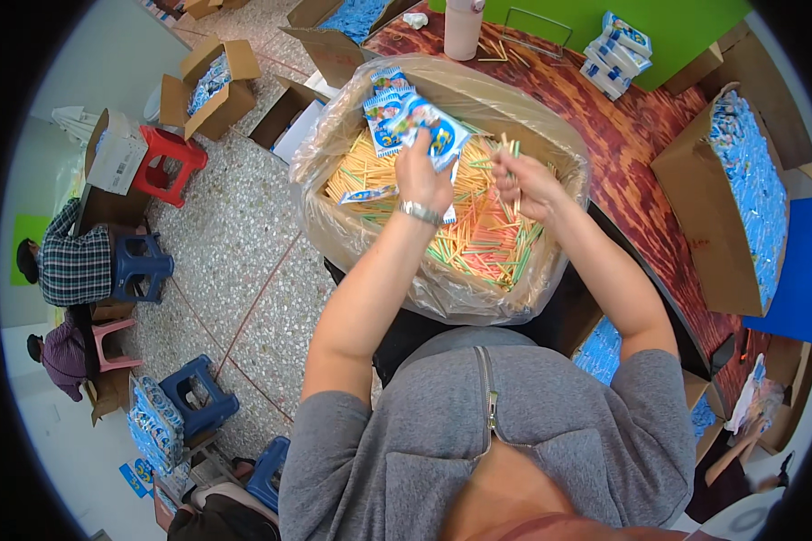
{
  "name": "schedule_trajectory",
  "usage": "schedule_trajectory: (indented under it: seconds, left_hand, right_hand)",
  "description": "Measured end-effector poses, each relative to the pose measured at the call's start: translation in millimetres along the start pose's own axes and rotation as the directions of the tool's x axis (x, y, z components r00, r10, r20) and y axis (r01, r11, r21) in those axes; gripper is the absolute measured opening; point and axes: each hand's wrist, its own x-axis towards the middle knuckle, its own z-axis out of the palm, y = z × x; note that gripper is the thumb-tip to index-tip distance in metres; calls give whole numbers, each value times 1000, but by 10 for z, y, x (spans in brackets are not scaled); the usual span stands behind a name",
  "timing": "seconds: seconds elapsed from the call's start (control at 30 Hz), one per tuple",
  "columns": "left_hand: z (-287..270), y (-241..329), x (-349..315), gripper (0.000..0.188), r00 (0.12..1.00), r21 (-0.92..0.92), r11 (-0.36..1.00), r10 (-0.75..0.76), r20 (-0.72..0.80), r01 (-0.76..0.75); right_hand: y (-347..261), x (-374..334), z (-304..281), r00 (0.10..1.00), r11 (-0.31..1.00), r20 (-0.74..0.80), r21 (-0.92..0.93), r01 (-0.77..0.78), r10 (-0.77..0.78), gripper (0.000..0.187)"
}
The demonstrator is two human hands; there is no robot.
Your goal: The recorder is counting, stacking, and organizing small blue sachets from a large box into specific groups.
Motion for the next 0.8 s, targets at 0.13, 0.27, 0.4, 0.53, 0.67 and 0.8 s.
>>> schedule_trajectory:
  seconds: [0.13,0.27,0.4,0.53,0.67,0.8]
  left_hand:
    - [-126,-340,-140,20,993,-153,988,-5,-117,-13]
    - [-135,-255,-110,26,993,-172,983,-83,-90,66]
    - [141,-179,-144,25,943,-280,960,-109,-315,18]
    - [83,-66,-226,21,978,-120,985,102,-185,-125]
    - [5,264,-150,18,951,0,952,306,45,-307]
    - [240,332,-225,18,920,-24,987,159,359,-161]
  right_hand:
    - [56,207,427,936,917,-203,224,331,-288,22]
    - [324,159,867,868,887,-280,101,451,-410,22]
    - [414,185,971,701,743,-262,-120,658,-663,18]
    - [297,43,892,752,763,-148,-209,611,-642,23]
    - [-18,-324,698,943,857,145,-394,332,-299,30]
    - [-46,-295,557,968,862,239,-504,52,81,29]
